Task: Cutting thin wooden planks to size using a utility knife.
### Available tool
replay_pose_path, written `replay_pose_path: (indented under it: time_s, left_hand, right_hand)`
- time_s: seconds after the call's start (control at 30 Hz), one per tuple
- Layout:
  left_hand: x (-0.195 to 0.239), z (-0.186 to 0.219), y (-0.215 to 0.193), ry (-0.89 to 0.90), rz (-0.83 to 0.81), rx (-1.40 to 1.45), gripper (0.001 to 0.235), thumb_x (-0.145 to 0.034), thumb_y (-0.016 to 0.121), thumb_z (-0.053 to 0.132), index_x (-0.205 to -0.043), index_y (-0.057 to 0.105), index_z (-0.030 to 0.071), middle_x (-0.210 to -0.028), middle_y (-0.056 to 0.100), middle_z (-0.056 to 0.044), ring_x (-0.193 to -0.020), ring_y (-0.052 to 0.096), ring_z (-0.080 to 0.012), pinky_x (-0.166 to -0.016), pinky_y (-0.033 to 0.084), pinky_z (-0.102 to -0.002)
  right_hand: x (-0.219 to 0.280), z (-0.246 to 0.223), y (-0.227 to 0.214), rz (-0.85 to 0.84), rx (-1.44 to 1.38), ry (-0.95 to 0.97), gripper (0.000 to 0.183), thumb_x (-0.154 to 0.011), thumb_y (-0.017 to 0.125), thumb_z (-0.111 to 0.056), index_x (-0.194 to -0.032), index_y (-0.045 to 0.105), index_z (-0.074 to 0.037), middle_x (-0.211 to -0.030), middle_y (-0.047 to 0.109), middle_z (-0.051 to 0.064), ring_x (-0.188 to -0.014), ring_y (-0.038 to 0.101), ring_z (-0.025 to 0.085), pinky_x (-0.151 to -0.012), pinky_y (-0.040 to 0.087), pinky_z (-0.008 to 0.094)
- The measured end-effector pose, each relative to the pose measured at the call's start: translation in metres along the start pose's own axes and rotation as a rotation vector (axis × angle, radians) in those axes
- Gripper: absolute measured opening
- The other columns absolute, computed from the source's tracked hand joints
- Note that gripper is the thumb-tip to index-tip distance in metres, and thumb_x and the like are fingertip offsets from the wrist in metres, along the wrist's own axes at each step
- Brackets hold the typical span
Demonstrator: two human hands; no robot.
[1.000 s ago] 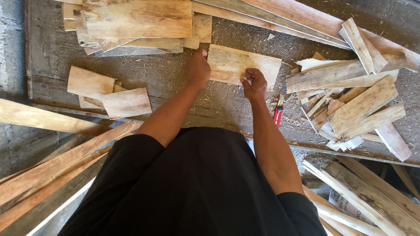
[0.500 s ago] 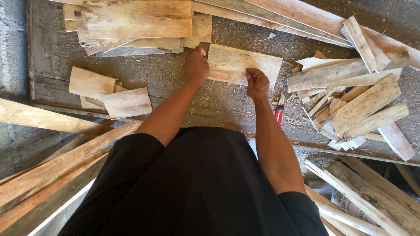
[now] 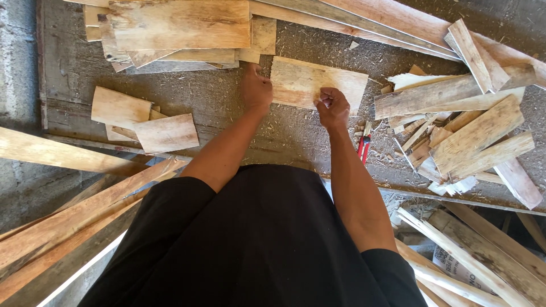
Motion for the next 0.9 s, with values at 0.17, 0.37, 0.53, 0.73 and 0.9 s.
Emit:
replay_pose_path:
  time_s: [0.17,0.37,0.53,0.73,0.9]
  left_hand:
    - [-0.016,0.008,0.002,-0.042,-0.228,-0.182,0.026,-0.084,0.067,-0.007,-0.107,0.063,0.006,-0.091,0.072,-0.008,-0.078,0.072,-0.0196,-0.069,0.057,-0.037]
    - [-0.013,-0.001,0.013,0.045,-0.200,-0.139,0.034,-0.081,0.068,-0.006,-0.112,0.072,0.007,-0.092,0.074,-0.007,-0.080,0.071,-0.0187,-0.071,0.058,-0.035]
    - [-0.008,-0.002,0.010,-0.047,-0.140,-0.122,0.029,-0.081,0.069,-0.007,-0.103,0.079,0.010,-0.091,0.076,-0.007,-0.081,0.071,-0.0190,-0.074,0.056,-0.034]
    - [-0.004,0.008,0.008,-0.034,-0.187,-0.127,0.037,-0.084,0.066,-0.007,-0.115,0.075,0.011,-0.098,0.074,-0.008,-0.086,0.072,-0.0204,-0.077,0.059,-0.034]
    - [-0.003,0.007,0.008,0.083,-0.139,-0.209,0.037,-0.080,0.070,-0.005,-0.112,0.077,0.012,-0.098,0.072,-0.010,-0.091,0.071,-0.0271,-0.079,0.056,-0.041]
  right_hand:
    - [0.000,0.001,0.001,0.002,0.032,0.013,0.036,-0.082,0.083,-0.001,-0.115,0.070,-0.003,-0.099,0.071,0.003,-0.089,0.066,0.011,-0.082,0.057,0.026]
    - [-0.001,0.004,0.002,0.007,0.018,0.034,0.037,-0.082,0.083,0.001,-0.117,0.070,-0.004,-0.100,0.071,0.003,-0.089,0.065,0.012,-0.082,0.057,0.027]
    - [0.000,0.003,0.002,0.001,0.033,0.054,0.038,-0.083,0.083,0.000,-0.118,0.069,-0.005,-0.100,0.071,0.002,-0.090,0.066,0.011,-0.083,0.058,0.027]
    - [0.001,-0.002,0.000,0.009,0.059,0.051,0.036,-0.083,0.083,-0.001,-0.116,0.070,-0.005,-0.100,0.071,0.002,-0.089,0.065,0.012,-0.083,0.058,0.026]
    - [-0.002,0.006,0.003,-0.005,0.015,0.010,0.036,-0.083,0.082,0.000,-0.117,0.069,-0.004,-0.099,0.070,0.003,-0.089,0.064,0.012,-0.083,0.057,0.027]
Point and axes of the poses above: each hand's wrist, its own x-axis away from the middle knuckle, its own y-axis out of the palm, z = x × y, the point moved 7 cm from there along -x, towards the middle knuckle
